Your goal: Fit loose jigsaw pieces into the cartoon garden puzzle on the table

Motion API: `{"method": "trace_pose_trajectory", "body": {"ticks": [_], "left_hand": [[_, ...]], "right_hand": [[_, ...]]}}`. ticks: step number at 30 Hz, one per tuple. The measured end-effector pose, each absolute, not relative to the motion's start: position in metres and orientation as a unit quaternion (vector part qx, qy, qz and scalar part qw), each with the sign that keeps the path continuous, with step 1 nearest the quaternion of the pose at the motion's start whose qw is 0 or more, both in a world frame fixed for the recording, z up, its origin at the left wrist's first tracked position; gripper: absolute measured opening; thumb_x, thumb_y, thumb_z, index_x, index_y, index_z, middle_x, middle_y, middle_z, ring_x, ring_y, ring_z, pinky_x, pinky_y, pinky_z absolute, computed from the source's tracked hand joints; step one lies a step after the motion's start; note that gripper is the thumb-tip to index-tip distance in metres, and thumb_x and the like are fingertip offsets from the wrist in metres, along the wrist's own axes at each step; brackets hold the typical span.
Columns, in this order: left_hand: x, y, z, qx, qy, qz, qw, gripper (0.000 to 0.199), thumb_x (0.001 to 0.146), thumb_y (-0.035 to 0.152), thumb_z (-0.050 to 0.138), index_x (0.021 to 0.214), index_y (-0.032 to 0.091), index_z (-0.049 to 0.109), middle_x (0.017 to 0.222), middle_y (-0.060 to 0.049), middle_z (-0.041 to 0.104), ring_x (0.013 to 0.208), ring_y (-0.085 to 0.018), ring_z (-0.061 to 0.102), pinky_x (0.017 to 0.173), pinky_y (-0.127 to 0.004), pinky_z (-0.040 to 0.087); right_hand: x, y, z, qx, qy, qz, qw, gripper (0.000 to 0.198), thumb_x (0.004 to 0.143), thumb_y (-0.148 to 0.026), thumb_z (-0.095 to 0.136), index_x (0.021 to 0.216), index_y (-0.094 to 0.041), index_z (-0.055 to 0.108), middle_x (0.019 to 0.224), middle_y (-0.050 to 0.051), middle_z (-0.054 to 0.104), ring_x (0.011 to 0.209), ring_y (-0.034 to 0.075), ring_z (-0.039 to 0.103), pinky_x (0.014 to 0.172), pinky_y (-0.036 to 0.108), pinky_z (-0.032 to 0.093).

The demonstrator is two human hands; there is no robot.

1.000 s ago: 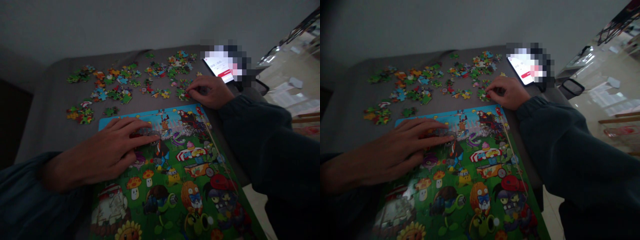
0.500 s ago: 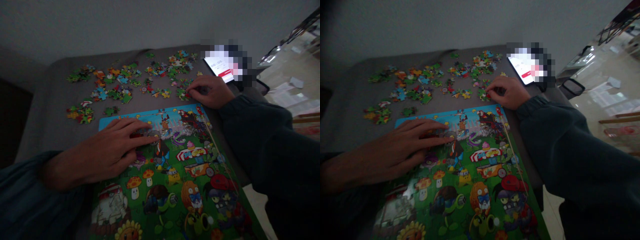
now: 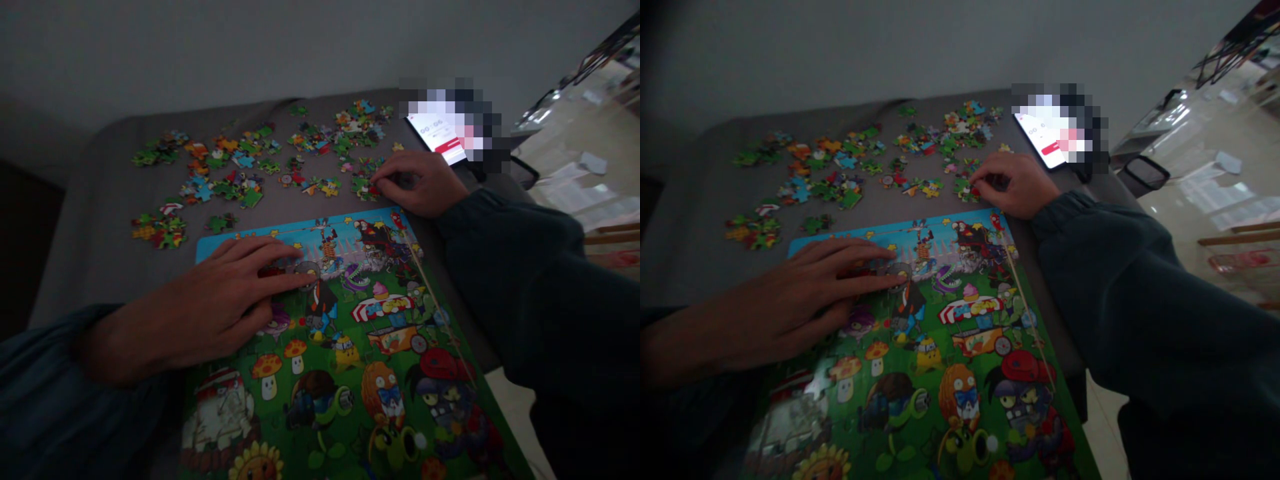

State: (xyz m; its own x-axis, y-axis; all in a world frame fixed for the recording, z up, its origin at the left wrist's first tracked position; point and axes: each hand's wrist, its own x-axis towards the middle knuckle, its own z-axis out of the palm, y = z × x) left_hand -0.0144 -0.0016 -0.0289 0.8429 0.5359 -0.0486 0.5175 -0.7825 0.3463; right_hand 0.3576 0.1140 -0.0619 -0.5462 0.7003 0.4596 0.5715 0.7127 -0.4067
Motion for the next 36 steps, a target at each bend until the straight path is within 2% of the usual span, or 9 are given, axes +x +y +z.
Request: {"method": "trace_pose_trajectory", "body": {"ticks": [8, 12, 19, 23, 36], "left_hand": [[-0.0164, -0.0026, -0.0286, 0.946, 0.279, 0.015, 0.167, 0.059, 0.101, 0.021, 0.044, 0.154, 0.044, 0.052, 0.162, -0.002, 0.049, 0.147, -0.032, 0.045, 0.124, -0.058, 0.036], [-0.0157, -0.0023, -0.0290, 0.946, 0.278, 0.016, 0.165, 0.058, 0.102, 0.021, 0.042, 0.155, 0.045, 0.052, 0.161, -0.002, 0.049, 0.147, -0.032, 0.045, 0.123, -0.059, 0.037], [-0.0166, -0.0025, -0.0311, 0.947, 0.275, 0.035, 0.164, 0.058, 0.102, 0.021, 0.043, 0.154, 0.045, 0.053, 0.160, 0.000, 0.051, 0.146, -0.032, 0.046, 0.123, -0.058, 0.039], [-0.0160, -0.0028, -0.0309, 0.946, 0.276, 0.040, 0.163, 0.059, 0.101, 0.019, 0.043, 0.154, 0.044, 0.052, 0.158, -0.001, 0.053, 0.145, -0.032, 0.047, 0.122, -0.059, 0.040], [-0.0172, -0.0024, -0.0319, 0.950, 0.269, 0.041, 0.156, 0.060, 0.102, 0.020, 0.043, 0.155, 0.046, 0.051, 0.159, -0.001, 0.052, 0.143, -0.032, 0.049, 0.121, -0.058, 0.041]], "right_hand": [[0.3569, 0.1128, -0.0640, -0.389, -0.853, 0.134, 0.322, 0.006, 0.089, -0.035, 0.074, 0.091, -0.031, 0.078, 0.091, 0.004, 0.077, 0.081, 0.024, 0.069, 0.075, 0.042, 0.055], [0.3579, 0.1137, -0.0634, -0.372, -0.869, 0.112, 0.307, 0.011, 0.093, -0.031, 0.068, 0.095, -0.027, 0.078, 0.091, 0.005, 0.077, 0.081, 0.022, 0.069, 0.074, 0.040, 0.055], [0.3584, 0.1144, -0.0637, -0.356, -0.876, 0.096, 0.312, 0.012, 0.092, -0.024, 0.067, 0.096, -0.023, 0.079, 0.089, 0.006, 0.075, 0.078, 0.021, 0.068, 0.071, 0.039, 0.055], [0.3585, 0.1142, -0.0630, -0.356, -0.872, 0.119, 0.313, 0.009, 0.091, -0.023, 0.071, 0.095, -0.025, 0.079, 0.088, 0.006, 0.074, 0.079, 0.025, 0.069, 0.073, 0.043, 0.056], [0.3580, 0.1143, -0.0633, -0.349, -0.876, 0.103, 0.315, 0.011, 0.092, -0.022, 0.068, 0.095, -0.024, 0.078, 0.087, 0.005, 0.075, 0.077, 0.021, 0.068, 0.070, 0.037, 0.053]]}}
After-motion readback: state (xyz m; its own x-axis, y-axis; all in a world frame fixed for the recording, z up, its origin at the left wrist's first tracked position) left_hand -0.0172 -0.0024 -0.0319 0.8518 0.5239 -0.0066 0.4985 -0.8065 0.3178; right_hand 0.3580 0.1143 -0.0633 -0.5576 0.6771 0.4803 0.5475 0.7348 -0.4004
